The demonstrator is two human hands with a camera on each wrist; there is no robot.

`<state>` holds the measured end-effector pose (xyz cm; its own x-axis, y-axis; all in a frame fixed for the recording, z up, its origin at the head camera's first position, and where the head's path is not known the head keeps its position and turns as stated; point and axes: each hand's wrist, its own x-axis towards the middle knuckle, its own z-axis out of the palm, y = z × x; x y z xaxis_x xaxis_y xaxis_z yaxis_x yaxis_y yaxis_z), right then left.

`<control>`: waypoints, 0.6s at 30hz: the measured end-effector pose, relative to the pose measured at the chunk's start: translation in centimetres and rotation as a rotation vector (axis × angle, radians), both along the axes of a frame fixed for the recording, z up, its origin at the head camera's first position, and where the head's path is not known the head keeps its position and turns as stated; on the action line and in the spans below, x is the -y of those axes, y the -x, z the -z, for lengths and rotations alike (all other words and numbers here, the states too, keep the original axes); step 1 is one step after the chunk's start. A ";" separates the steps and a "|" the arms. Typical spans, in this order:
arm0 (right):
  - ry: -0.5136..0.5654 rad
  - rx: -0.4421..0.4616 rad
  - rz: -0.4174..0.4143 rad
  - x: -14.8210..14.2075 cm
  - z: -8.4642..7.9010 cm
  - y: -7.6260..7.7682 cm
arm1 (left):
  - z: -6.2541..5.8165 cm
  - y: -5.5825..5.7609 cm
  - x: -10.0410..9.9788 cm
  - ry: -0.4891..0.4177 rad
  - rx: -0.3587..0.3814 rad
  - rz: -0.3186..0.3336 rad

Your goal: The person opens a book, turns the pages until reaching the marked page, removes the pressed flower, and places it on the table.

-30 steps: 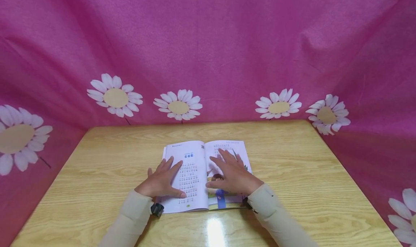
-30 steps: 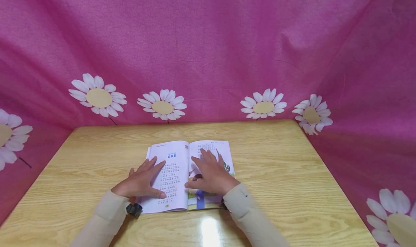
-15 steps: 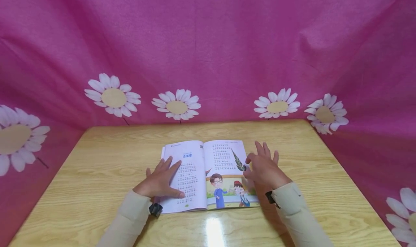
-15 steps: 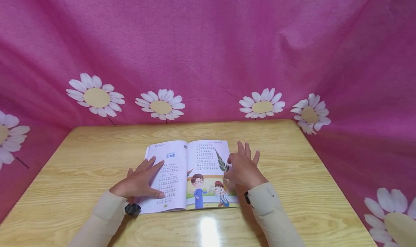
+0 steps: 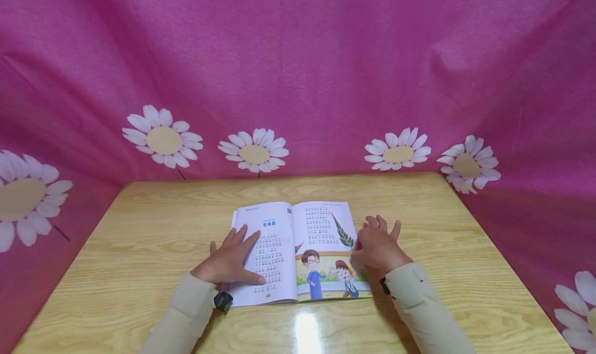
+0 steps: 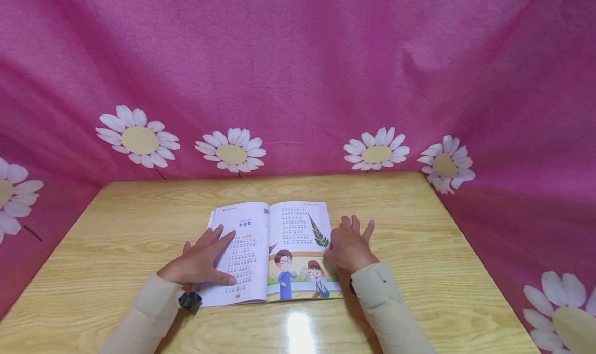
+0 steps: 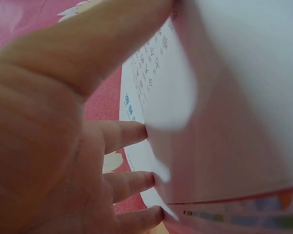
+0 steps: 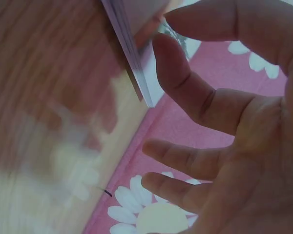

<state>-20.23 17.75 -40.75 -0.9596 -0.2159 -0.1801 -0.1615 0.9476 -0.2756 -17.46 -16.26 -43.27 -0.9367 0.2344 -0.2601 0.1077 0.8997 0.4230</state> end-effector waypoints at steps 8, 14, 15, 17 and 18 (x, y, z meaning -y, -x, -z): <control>-0.025 -0.028 -0.006 0.3 0.7 -0.1 | 0.0 -0.1 0.0 0.005 0.000 -0.002; -0.021 -0.029 0.000 0.4 1.0 0.0 | 0.0 0.0 0.0 0.000 -0.003 -0.001; -0.020 -0.031 0.000 0.4 1.0 0.0 | 0.1 0.0 0.0 -0.002 -0.004 0.000; -0.015 -0.034 0.000 0.4 1.1 0.0 | 0.1 -0.1 0.0 -0.003 -0.006 0.002; -0.013 -0.034 -0.001 0.4 1.1 0.0 | 0.1 -0.1 0.0 -0.004 -0.007 0.003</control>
<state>-20.23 17.31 -41.87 -0.9651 -0.2145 -0.1502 -0.1713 0.9511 -0.2571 -17.38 -16.26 -43.34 -0.9378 0.2381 -0.2526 0.1132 0.8977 0.4259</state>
